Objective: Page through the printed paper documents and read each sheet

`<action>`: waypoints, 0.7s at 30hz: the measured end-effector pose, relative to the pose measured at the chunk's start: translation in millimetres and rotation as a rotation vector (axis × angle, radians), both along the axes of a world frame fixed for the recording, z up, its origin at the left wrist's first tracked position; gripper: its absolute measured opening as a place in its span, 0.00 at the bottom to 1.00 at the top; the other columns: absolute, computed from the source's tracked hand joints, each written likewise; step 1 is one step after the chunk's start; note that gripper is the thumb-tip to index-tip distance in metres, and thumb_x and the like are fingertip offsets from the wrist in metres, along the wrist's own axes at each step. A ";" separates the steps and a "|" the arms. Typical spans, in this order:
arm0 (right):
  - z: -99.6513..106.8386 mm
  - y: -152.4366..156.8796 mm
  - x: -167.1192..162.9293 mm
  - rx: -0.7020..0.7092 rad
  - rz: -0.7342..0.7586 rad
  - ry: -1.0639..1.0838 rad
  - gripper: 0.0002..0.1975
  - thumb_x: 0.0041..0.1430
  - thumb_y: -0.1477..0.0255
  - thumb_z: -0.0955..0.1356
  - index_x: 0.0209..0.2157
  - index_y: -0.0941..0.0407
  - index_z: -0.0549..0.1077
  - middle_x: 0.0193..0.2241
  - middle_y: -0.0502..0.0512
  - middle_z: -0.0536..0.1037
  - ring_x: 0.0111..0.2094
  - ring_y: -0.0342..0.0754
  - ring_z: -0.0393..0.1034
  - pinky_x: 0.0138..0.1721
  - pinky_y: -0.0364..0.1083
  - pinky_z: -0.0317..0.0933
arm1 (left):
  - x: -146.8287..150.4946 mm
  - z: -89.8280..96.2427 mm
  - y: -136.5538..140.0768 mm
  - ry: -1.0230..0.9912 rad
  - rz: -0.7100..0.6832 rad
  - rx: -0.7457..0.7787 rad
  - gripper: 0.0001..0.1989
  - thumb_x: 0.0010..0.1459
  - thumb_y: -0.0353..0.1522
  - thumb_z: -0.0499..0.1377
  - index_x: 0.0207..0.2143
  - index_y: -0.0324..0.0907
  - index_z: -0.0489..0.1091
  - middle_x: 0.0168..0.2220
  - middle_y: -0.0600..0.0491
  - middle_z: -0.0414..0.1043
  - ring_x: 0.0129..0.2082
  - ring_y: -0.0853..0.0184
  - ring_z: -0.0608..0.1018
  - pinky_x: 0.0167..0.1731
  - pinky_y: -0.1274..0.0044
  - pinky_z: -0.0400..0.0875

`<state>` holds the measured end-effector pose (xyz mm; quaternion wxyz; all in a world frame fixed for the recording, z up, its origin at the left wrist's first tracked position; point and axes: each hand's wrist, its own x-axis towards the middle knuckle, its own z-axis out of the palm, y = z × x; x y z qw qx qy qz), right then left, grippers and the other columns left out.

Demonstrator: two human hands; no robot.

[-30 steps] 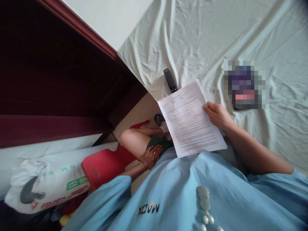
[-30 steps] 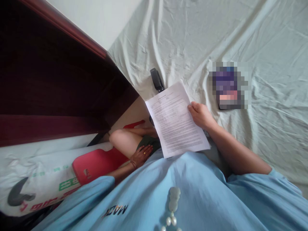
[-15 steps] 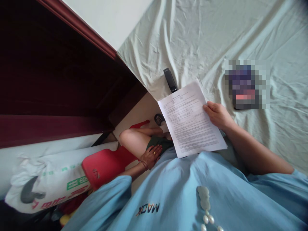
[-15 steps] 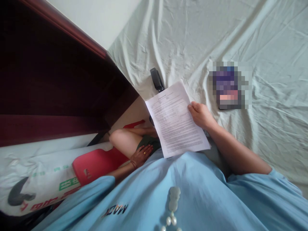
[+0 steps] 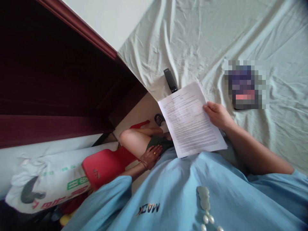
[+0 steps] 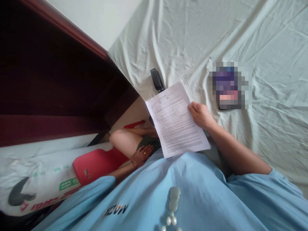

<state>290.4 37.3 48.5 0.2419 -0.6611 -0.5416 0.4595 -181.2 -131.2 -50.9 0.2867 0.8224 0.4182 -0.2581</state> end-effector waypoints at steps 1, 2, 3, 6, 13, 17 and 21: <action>0.4 0.1 -0.1 0.005 0.003 -0.004 0.19 0.69 0.57 0.62 0.26 0.50 0.54 0.24 0.47 0.62 0.29 0.47 0.58 0.35 0.49 0.53 | -0.1 -0.7 -0.7 -0.001 0.002 0.007 0.27 0.80 0.35 0.41 0.74 0.38 0.61 0.78 0.46 0.59 0.78 0.57 0.62 0.76 0.60 0.45; 0.7 0.3 0.0 0.011 0.006 -0.008 0.19 0.69 0.57 0.61 0.26 0.50 0.54 0.23 0.47 0.62 0.29 0.47 0.58 0.35 0.49 0.53 | -0.2 -1.6 -1.7 0.000 0.002 0.016 0.27 0.80 0.35 0.42 0.74 0.38 0.61 0.78 0.46 0.59 0.78 0.57 0.62 0.76 0.60 0.45; 1.0 0.4 0.1 0.017 0.010 -0.013 0.19 0.69 0.57 0.61 0.26 0.50 0.54 0.23 0.48 0.62 0.29 0.47 0.59 0.35 0.49 0.53 | -0.2 -2.5 -2.8 0.002 0.000 0.026 0.27 0.80 0.35 0.42 0.74 0.39 0.61 0.77 0.47 0.59 0.78 0.57 0.63 0.76 0.60 0.46; 1.1 0.6 0.7 0.030 0.028 -0.041 0.18 0.68 0.57 0.61 0.26 0.50 0.55 0.22 0.48 0.62 0.28 0.48 0.60 0.35 0.49 0.53 | -0.4 -5.1 -6.7 0.012 -0.027 0.069 0.27 0.80 0.37 0.43 0.74 0.41 0.62 0.77 0.48 0.62 0.77 0.58 0.65 0.76 0.61 0.48; -9.8 -1.4 1.4 0.076 0.078 -0.031 0.17 0.69 0.57 0.59 0.27 0.49 0.58 0.21 0.50 0.69 0.27 0.51 0.67 0.35 0.50 0.59 | 0.2 -10.5 -1.3 0.064 -0.259 0.296 0.25 0.78 0.35 0.46 0.70 0.44 0.71 0.70 0.53 0.72 0.69 0.63 0.77 0.67 0.68 0.71; -29.7 0.5 1.8 0.032 0.071 0.021 0.16 0.67 0.55 0.58 0.33 0.49 0.68 0.36 0.64 0.85 0.41 0.63 0.81 0.46 0.55 0.68 | 2.4 -14.8 10.4 0.102 -0.472 0.438 0.24 0.78 0.32 0.46 0.60 0.51 0.80 0.61 0.62 0.77 0.59 0.71 0.84 0.52 0.75 0.84; -58.5 5.4 1.3 -0.032 0.118 0.092 0.20 0.59 0.51 0.62 0.41 0.49 0.75 0.53 0.70 0.86 0.58 0.73 0.80 0.59 0.60 0.70 | -11.9 -34.1 10.7 0.074 -0.684 0.661 0.23 0.76 0.32 0.50 0.53 0.62 0.83 0.59 0.67 0.76 0.53 0.78 0.85 0.40 0.81 0.84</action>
